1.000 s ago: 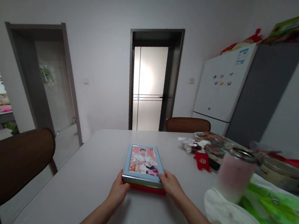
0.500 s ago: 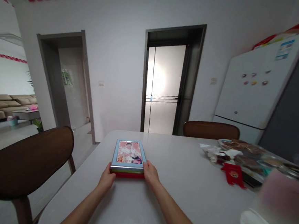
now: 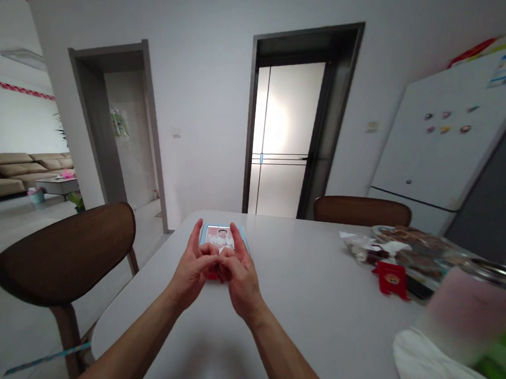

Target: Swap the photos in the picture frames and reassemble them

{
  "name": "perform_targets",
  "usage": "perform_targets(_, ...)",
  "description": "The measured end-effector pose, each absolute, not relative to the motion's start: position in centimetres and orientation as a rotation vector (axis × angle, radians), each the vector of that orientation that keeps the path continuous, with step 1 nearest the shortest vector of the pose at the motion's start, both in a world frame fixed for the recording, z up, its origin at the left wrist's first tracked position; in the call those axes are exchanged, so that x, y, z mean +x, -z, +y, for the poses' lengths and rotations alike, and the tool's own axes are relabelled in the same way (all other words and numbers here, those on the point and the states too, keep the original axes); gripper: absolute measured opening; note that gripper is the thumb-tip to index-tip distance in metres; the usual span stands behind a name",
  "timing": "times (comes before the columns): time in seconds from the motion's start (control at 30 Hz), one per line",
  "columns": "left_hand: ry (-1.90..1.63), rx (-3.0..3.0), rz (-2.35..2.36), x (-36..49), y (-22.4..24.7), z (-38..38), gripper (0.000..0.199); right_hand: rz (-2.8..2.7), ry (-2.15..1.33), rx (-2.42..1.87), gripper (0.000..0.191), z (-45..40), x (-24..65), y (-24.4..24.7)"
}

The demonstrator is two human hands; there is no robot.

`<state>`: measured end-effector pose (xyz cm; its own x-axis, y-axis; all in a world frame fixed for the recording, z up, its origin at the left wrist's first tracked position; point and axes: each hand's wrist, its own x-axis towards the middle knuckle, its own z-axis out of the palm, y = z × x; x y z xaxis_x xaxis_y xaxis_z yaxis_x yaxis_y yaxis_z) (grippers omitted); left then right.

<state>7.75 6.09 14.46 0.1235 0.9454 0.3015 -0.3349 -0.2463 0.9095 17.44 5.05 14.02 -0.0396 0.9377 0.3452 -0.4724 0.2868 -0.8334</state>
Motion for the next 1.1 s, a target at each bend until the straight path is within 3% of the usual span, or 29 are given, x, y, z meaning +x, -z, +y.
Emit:
perform_targets(0.1, -1.361, 1.196, 0.386, 8.3, -16.1, 4.2, 0.083, -1.024, -1.317, -0.441, 0.068, 3.6, 17.5, -15.5)
perform_targets(0.37, -1.361, 1.112, 0.347, 8.1, -15.2, 3.9, 0.081, -0.977, -1.368, -0.438, 0.063, 3.3, 17.9, -14.8)
perform_targets(0.43, -1.374, 1.000, 0.384, 7.9, -14.9, 4.2, 0.062, -0.930, -1.373, -0.463, 0.045, 3.7, 17.7, -14.5)
perform_targets(0.5, -1.360, 0.891, 0.435, 7.7, -14.7, 4.7, 0.030, -0.855, -1.370, -0.504, 0.018, 4.2, 17.5, -14.2)
perform_targets(0.6, -1.246, 0.843, 0.499, 7.4, -14.5, 5.2, 0.054, -0.827, -1.427, -0.560, 0.046, 4.9, 17.4, -14.0)
perform_targets(0.7, -1.151, 0.823, 0.551, 7.3, -14.4, 5.5, 0.065, -0.892, -1.508, -0.618, 0.057, 5.2, 17.2, -13.9)
perform_targets(0.87, -1.100, 0.793, 0.623, 7.3, -13.7, 5.8, 0.067, -1.015, -1.485, -0.773, 0.058, 5.6, 16.9, -13.3)
perform_targets(1.1, -1.099, 0.725, 0.760, 6.1, -10.4, 6.5, 0.064, -1.516, -0.801, -1.342, 0.054, 9.0, 17.5, -9.8)
